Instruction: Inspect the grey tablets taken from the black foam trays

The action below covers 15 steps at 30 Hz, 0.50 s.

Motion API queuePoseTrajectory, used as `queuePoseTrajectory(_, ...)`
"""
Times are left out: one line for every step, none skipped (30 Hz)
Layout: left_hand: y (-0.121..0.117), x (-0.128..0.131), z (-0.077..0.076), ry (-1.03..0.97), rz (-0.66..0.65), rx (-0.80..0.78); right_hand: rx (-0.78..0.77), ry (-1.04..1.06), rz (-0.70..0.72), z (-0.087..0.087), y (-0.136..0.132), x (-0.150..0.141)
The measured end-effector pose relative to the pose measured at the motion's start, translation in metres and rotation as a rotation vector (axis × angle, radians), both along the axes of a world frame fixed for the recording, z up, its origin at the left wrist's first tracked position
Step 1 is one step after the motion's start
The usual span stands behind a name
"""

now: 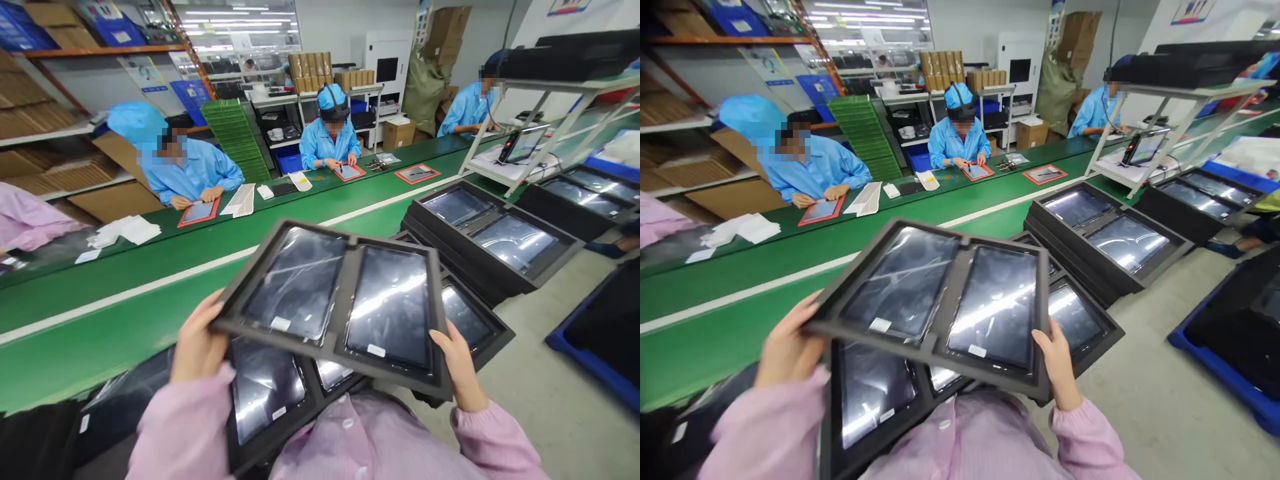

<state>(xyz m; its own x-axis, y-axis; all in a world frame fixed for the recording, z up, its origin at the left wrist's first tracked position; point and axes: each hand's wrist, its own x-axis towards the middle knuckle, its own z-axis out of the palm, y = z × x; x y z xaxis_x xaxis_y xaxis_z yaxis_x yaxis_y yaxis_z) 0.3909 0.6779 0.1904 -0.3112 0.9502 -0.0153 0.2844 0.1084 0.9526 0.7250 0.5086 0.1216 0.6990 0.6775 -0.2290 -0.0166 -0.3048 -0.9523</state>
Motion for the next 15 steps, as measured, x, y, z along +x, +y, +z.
queuePoseTrajectory(0.019,0.027,-0.003,-0.092,-0.014,0.007,-0.002,-0.009,-0.115,-0.001,-0.01,0.005)
queuePoseTrajectory(0.037,0.056,-0.007,-0.166,-0.047,0.014,0.001,-0.019,-0.216,-0.003,-0.02,0.008)
queuePoseTrajectory(0.054,0.085,-0.012,-0.227,-0.091,0.016,0.011,-0.024,-0.305,-0.005,-0.029,0.01)
queuePoseTrajectory(0.069,0.113,-0.017,-0.274,-0.149,0.019,0.024,-0.026,-0.378,-0.008,-0.037,0.011)
queuePoseTrajectory(0.082,0.14,-0.022,-0.3,-0.19,0.013,0.034,-0.031,-0.439,-0.011,-0.045,0.011)
queuePoseTrajectory(0.093,0.165,-0.029,-0.316,-0.232,0.006,0.028,-0.045,-0.483,-0.014,-0.051,0.01)
queuePoseTrajectory(0.102,0.187,-0.036,-0.324,-0.269,-0.006,0.008,-0.074,-0.509,-0.019,-0.058,0.01)
queuePoseTrajectory(0.108,0.206,-0.044,-0.322,-0.305,-0.023,-0.035,-0.117,-0.516,-0.026,-0.063,0.01)
queuePoseTrajectory(0.113,0.221,-0.053,-0.309,-0.333,-0.042,-0.101,-0.169,-0.496,-0.033,-0.068,0.01)
queuePoseTrajectory(0.116,0.232,-0.064,-0.289,-0.357,-0.065,-0.182,-0.229,-0.45,-0.042,-0.073,0.01)
queuePoseTrajectory(0.117,0.239,-0.075,-0.263,-0.375,-0.088,-0.268,-0.298,-0.39,-0.051,-0.077,0.011)
queuePoseTrajectory(0.117,0.244,-0.086,-0.235,-0.387,-0.112,-0.346,-0.369,-0.325,-0.06,-0.08,0.011)
queuePoseTrajectory(0.116,0.247,-0.097,-0.209,-0.395,-0.135,-0.407,-0.436,-0.271,-0.069,-0.084,0.013)
queuePoseTrajectory(0.116,0.249,-0.107,-0.187,-0.4,-0.155,-0.448,-0.493,-0.234,-0.076,-0.087,0.014)
queuePoseTrajectory(0.116,0.25,-0.115,-0.17,-0.401,-0.171,-0.463,-0.53,-0.217,-0.083,-0.089,0.016)
